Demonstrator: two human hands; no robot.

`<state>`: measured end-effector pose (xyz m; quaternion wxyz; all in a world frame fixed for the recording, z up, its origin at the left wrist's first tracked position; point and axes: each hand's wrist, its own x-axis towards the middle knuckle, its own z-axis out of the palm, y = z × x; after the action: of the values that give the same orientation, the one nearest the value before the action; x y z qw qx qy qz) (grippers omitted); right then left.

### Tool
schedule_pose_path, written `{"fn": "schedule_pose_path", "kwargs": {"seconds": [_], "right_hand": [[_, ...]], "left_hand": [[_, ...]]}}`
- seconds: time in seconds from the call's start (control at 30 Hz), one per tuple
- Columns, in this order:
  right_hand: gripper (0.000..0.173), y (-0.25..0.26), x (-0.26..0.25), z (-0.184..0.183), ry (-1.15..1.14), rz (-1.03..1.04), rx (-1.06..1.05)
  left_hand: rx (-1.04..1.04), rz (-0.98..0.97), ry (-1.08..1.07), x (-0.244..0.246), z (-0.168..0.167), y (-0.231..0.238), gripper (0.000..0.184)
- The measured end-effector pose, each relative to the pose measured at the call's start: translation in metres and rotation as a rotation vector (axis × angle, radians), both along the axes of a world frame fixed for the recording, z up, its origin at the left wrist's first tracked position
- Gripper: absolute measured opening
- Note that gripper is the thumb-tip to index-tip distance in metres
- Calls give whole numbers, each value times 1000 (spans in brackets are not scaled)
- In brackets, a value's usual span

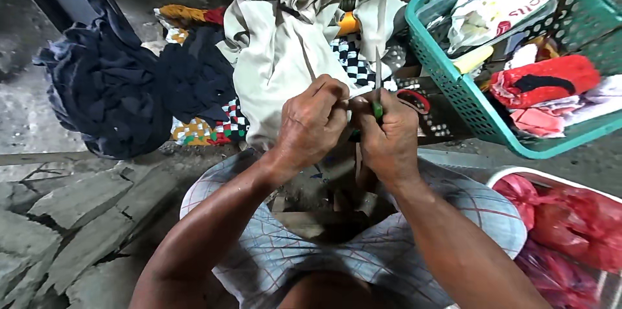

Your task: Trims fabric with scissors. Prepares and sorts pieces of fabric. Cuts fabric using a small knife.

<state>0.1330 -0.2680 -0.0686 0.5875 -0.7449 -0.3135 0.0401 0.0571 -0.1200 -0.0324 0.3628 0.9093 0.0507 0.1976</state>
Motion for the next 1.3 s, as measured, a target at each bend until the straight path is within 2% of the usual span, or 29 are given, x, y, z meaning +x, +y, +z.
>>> {"fn": "schedule_pose_path", "kwargs": {"seconds": [0.13,0.27,0.4,0.6,0.8,0.87,0.93,1.0,1.07,1.23,1.3], "right_hand": [[17,0,7,-1,40,-23,1],[13,3,3,-5,38,40,3],[15,-4,15,-4,156,64,57],[10,-13,6,-3,310,191,176],[13,-4,-12,-5,395,166,277],[12,-4,-10,-7,417,129,278],[13,-5,-6,-10,419,122,284],[15,-6,-3,-11,409,121,300],[16,-8,-3,-9,392,93,285],[16,-6,-13,-6,277,40,212],[15,-4,-19,-7,247,48,216]], "left_hand": [[-68,45,14,1,3,7,9],[-156,23,21,3,-5,5,9],[-192,27,22,5,-2,11,6],[-111,-27,-27,-2,-1,12,9],[-69,14,-54,1,-4,14,9],[-8,34,-48,-2,-3,10,18],[100,34,-89,-6,1,4,20],[171,21,-160,-9,-1,-4,14],[217,26,-140,-10,-9,-10,12],[209,98,-58,-11,-11,-7,14],[97,95,-13,-12,-11,-6,14]]}}
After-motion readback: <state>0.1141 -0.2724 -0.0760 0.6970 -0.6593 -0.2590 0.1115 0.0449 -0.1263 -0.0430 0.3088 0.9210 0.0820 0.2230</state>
